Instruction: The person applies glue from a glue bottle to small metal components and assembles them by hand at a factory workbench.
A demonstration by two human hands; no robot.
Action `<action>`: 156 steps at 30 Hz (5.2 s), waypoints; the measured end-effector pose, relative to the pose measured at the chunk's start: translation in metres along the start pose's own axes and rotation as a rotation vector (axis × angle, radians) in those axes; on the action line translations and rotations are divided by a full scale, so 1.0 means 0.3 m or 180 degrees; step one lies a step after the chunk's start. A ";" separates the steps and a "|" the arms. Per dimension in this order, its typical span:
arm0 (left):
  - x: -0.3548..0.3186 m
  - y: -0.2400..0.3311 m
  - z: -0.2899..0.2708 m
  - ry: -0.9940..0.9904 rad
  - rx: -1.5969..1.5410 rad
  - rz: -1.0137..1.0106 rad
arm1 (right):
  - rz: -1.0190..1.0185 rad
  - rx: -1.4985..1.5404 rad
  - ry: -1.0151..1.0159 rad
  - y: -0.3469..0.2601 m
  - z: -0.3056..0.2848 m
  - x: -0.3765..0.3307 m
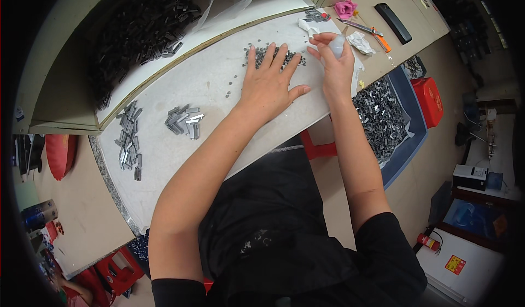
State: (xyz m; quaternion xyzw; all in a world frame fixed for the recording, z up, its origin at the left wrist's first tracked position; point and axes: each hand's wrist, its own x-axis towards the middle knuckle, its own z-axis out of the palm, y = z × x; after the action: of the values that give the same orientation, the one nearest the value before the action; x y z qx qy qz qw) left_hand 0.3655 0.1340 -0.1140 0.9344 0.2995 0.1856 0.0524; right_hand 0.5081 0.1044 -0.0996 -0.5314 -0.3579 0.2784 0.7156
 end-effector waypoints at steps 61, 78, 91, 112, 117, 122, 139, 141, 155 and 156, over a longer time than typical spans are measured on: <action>0.000 0.018 -0.037 0.0001 0.0311 0.0079 | -0.0330 -0.1020 -0.0840 0.043 -0.036 0.047; -0.046 -0.048 -0.046 -0.0007 0.0358 -0.0066 | 0.0124 -0.0607 -0.1590 0.001 -0.040 -0.001; -0.082 -0.155 -0.062 -0.0001 0.0134 -0.0180 | 0.0144 -0.0484 -0.1007 -0.004 0.105 -0.219; -0.039 -0.271 -0.087 -0.0283 0.0183 0.0496 | 0.0074 0.0383 -0.0394 -0.039 0.208 -0.244; -0.153 -0.274 -0.225 0.0339 -0.0093 0.0199 | -0.0370 -0.0740 -0.0577 0.014 0.184 -0.015; -0.411 -0.251 -0.336 -0.0196 0.0073 -0.0622 | -0.0308 -0.1323 -0.1223 0.100 0.260 0.030; -0.466 -0.132 -0.289 0.0937 0.0110 -0.1474 | 0.0025 -0.0159 -0.1068 -0.134 0.227 -0.366; -0.474 -0.136 -0.273 0.0903 0.0133 -0.1515 | 0.0274 -0.0226 -0.1064 -0.142 0.216 -0.433; -0.682 0.010 -0.310 0.1736 -0.3543 -0.2134 | 0.1185 0.0067 -0.1869 -0.152 0.223 -0.612; -0.706 0.027 -0.316 0.1597 -0.3477 -0.2089 | 0.1236 0.0100 -0.1982 -0.153 0.232 -0.619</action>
State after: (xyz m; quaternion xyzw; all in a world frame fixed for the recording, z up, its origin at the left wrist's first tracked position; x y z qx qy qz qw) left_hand 0.1748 0.0035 -0.0914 0.5635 0.4337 0.4955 0.4989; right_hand 0.3433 -0.0139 -0.0833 -0.4681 -0.4467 0.5629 0.5143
